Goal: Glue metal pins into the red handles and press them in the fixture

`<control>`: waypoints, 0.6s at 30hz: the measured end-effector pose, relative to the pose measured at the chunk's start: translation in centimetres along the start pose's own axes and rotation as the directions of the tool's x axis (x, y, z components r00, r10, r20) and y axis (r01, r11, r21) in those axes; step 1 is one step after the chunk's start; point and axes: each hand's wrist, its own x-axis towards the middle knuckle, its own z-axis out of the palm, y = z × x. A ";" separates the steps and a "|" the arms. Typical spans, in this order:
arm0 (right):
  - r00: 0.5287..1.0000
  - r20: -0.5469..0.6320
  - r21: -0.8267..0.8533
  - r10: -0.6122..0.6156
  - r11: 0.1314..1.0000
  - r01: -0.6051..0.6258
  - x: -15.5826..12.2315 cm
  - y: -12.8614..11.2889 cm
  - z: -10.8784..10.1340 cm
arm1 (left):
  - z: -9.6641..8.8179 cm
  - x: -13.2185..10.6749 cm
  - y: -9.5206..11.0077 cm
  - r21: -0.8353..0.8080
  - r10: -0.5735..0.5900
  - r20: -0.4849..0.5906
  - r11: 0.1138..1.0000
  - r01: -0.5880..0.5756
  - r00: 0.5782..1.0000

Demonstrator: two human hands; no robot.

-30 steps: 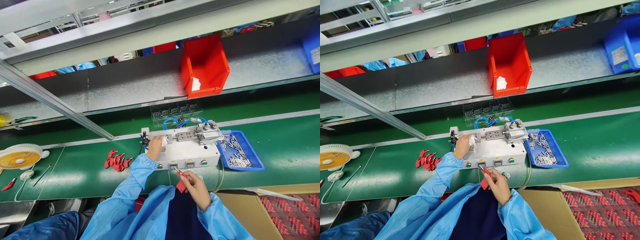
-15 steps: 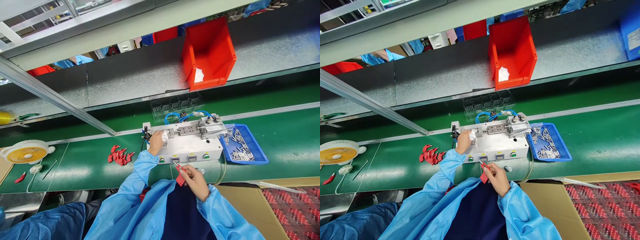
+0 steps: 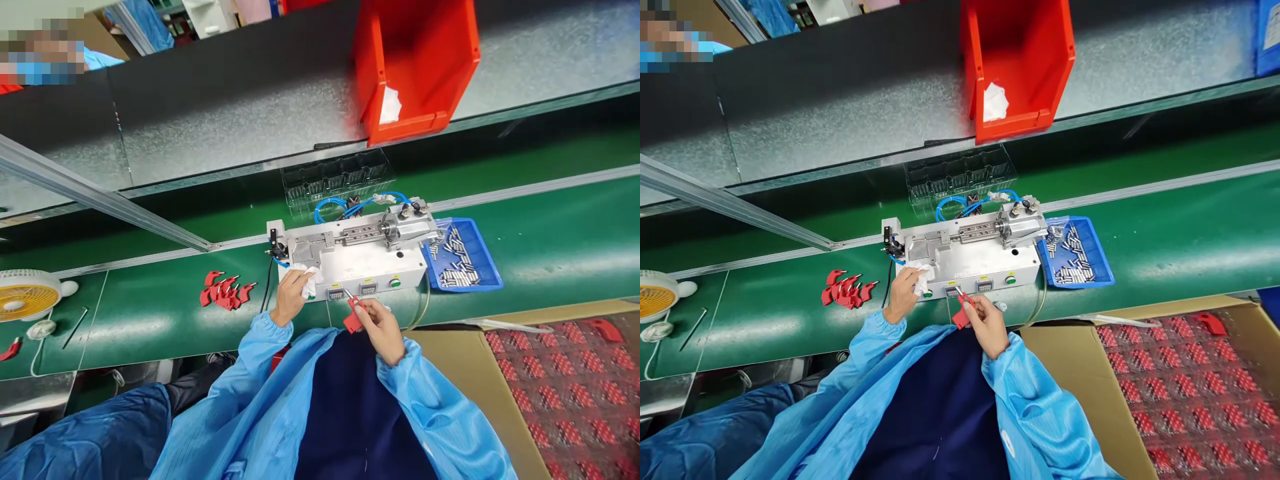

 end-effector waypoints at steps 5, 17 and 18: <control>1.000 0.007 0.033 -0.006 0.999 0.005 0.3 0.5 0.2 | 0.9 -6.0 0.6 -0.110 -0.094 0.381 0.983 0.146 0.920; 0.998 0.066 0.045 0.006 0.999 -0.009 0.8 0.9 0.3 | 2.6 -7.7 0.2 0.273 -0.352 0.644 0.935 0.226 0.679; 0.998 0.065 0.036 0.003 0.999 -0.005 0.8 0.9 0.3 | 2.8 -7.8 0.1 0.273 -0.357 0.655 0.934 0.232 0.666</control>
